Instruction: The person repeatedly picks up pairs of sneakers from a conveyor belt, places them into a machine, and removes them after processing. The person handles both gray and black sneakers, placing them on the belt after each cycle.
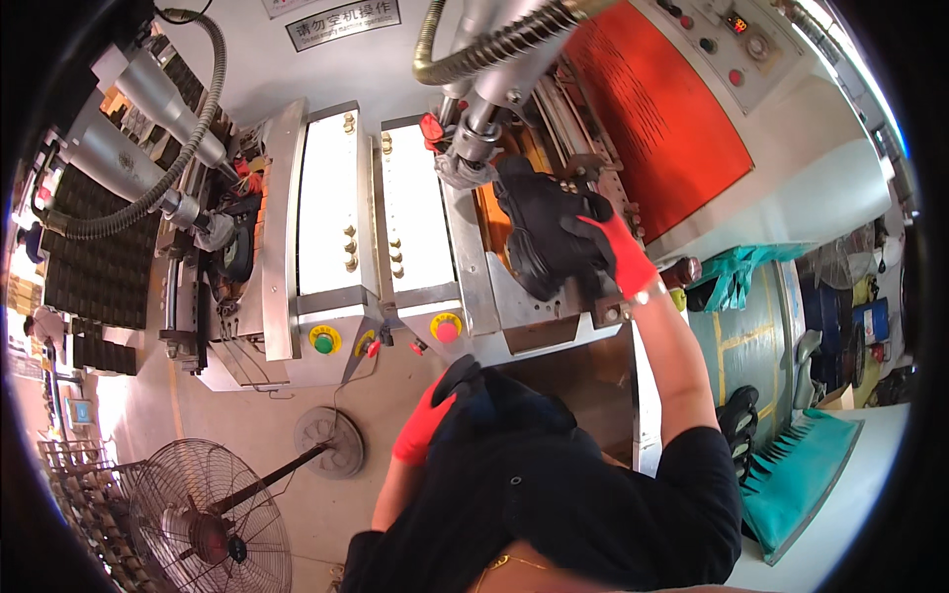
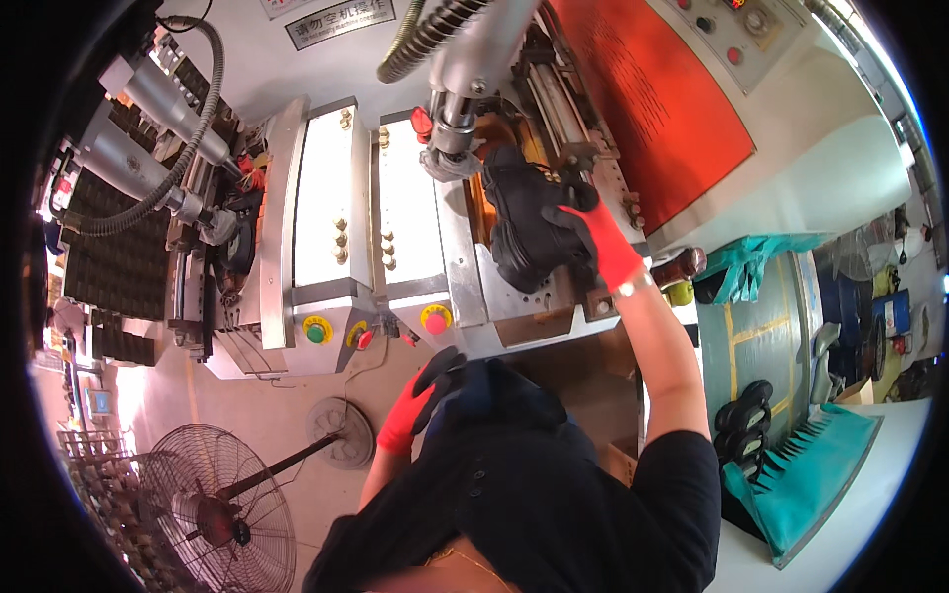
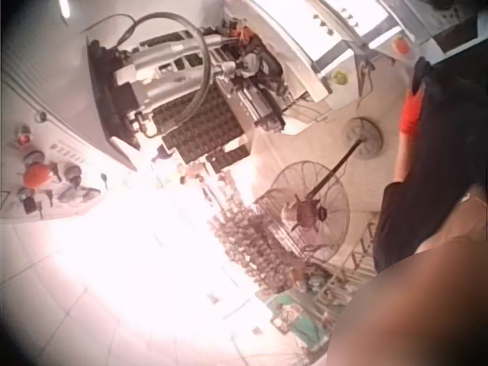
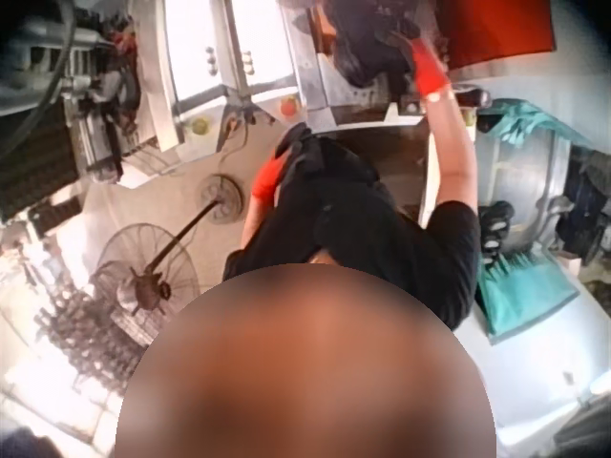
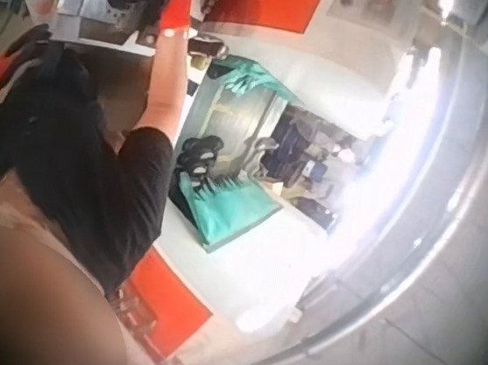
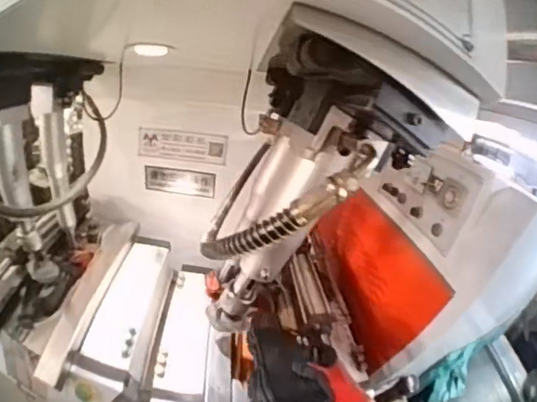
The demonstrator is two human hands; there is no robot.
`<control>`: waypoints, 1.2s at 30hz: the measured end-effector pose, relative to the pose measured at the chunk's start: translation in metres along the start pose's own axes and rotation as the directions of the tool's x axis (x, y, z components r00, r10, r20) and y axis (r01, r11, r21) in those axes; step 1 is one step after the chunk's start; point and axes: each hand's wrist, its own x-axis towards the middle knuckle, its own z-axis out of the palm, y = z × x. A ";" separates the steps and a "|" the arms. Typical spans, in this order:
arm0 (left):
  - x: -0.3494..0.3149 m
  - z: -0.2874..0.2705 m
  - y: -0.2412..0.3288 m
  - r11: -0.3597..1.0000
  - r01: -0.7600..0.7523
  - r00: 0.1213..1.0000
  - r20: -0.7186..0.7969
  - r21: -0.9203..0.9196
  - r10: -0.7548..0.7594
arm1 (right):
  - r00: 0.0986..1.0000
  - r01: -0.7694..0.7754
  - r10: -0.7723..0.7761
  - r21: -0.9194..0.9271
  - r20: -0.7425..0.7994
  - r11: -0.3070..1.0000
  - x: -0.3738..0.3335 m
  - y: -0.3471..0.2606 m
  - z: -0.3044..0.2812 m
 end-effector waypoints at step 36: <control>0.165 0.091 0.195 0.375 -0.479 0.674 0.058 0.794 0.736 | 0.690 0.703 -0.688 0.433 -0.224 0.564 0.030 -0.261 0.006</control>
